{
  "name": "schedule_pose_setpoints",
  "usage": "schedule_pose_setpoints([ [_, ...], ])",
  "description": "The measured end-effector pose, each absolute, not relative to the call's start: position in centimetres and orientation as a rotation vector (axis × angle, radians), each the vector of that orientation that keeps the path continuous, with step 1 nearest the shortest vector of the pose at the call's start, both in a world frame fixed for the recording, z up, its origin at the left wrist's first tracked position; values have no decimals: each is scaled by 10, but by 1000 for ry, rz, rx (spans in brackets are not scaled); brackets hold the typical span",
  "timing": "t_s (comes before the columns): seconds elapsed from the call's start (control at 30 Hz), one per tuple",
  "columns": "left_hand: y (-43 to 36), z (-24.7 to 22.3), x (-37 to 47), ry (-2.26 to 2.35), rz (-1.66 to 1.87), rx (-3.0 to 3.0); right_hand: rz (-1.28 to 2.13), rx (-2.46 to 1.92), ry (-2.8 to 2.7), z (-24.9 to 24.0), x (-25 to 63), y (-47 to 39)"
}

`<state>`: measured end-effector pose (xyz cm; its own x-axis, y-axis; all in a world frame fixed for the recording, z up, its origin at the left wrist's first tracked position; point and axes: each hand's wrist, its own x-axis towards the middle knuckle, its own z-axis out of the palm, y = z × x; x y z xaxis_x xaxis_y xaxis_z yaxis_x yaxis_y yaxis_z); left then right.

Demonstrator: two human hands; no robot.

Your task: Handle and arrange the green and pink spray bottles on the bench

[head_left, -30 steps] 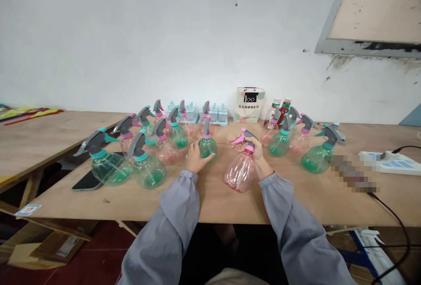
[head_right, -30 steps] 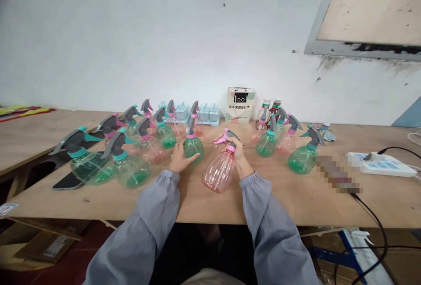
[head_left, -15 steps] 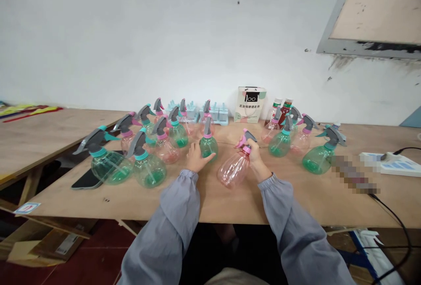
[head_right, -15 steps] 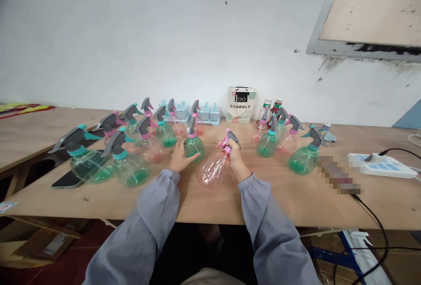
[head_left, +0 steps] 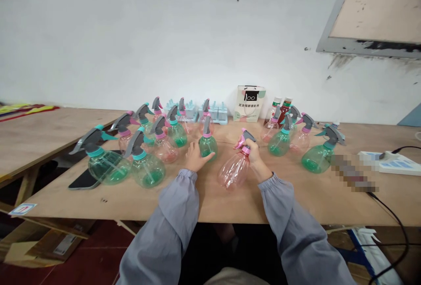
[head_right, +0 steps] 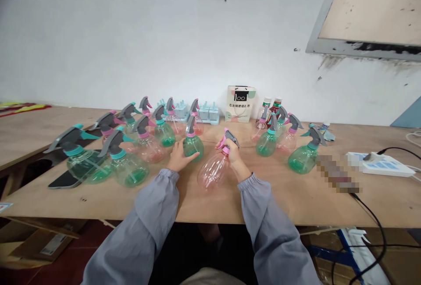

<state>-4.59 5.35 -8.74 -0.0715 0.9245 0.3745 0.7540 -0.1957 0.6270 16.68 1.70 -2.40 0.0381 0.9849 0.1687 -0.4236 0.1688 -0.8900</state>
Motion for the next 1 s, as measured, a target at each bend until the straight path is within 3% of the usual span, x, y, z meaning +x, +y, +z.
schedule_pose_setpoints([
  [0.57,55,-89,-47,1830,1131,2002,989,-864,-1039,-25,193,18],
  [1.0,56,-92,-47,1822,1140,2013,56,-1323,-851,-32,358,-15],
])
